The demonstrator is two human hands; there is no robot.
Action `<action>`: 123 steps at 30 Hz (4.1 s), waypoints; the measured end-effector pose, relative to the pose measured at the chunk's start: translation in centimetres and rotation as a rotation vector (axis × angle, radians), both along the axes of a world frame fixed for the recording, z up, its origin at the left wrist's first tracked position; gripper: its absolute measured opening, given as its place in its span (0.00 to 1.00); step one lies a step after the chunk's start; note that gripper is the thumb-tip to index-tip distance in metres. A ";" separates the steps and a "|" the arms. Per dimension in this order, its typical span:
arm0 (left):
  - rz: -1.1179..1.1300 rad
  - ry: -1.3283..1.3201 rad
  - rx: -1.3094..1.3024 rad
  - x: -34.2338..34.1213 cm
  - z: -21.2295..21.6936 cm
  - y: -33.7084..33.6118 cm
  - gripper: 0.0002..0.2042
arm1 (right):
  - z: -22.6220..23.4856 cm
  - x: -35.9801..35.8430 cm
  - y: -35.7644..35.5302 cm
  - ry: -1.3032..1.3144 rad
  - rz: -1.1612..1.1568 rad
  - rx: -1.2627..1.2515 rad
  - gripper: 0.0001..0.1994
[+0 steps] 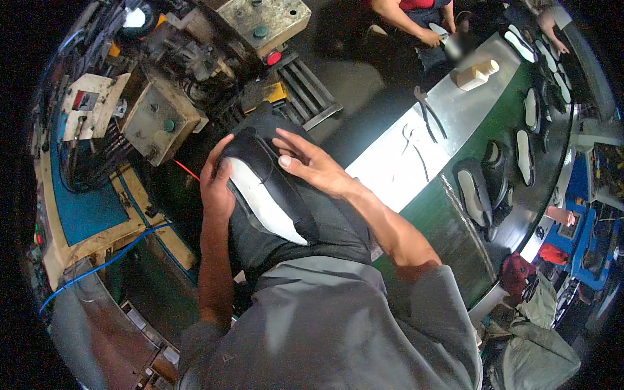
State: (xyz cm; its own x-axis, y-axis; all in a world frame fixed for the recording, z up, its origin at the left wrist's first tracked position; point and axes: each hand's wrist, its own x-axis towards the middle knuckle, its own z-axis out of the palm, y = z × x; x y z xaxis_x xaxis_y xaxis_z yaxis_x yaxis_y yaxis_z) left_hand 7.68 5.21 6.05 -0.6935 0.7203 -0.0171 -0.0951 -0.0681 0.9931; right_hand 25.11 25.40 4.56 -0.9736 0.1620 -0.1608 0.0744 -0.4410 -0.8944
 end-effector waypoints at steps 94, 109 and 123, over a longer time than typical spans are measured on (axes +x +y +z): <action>0.102 -0.865 0.558 -11.2 4.7 -7.7 0.51 | 14.8 -32.3 4.0 0.234 -0.102 1.556 0.37; 0.288 -1.003 0.240 -1.3 -1.4 -13.7 0.45 | 11.4 -33.1 2.5 0.279 -0.232 1.497 0.36; 0.331 -0.987 0.231 2.1 -4.6 -14.4 0.36 | 12.7 -34.6 3.0 0.425 -0.107 1.827 0.38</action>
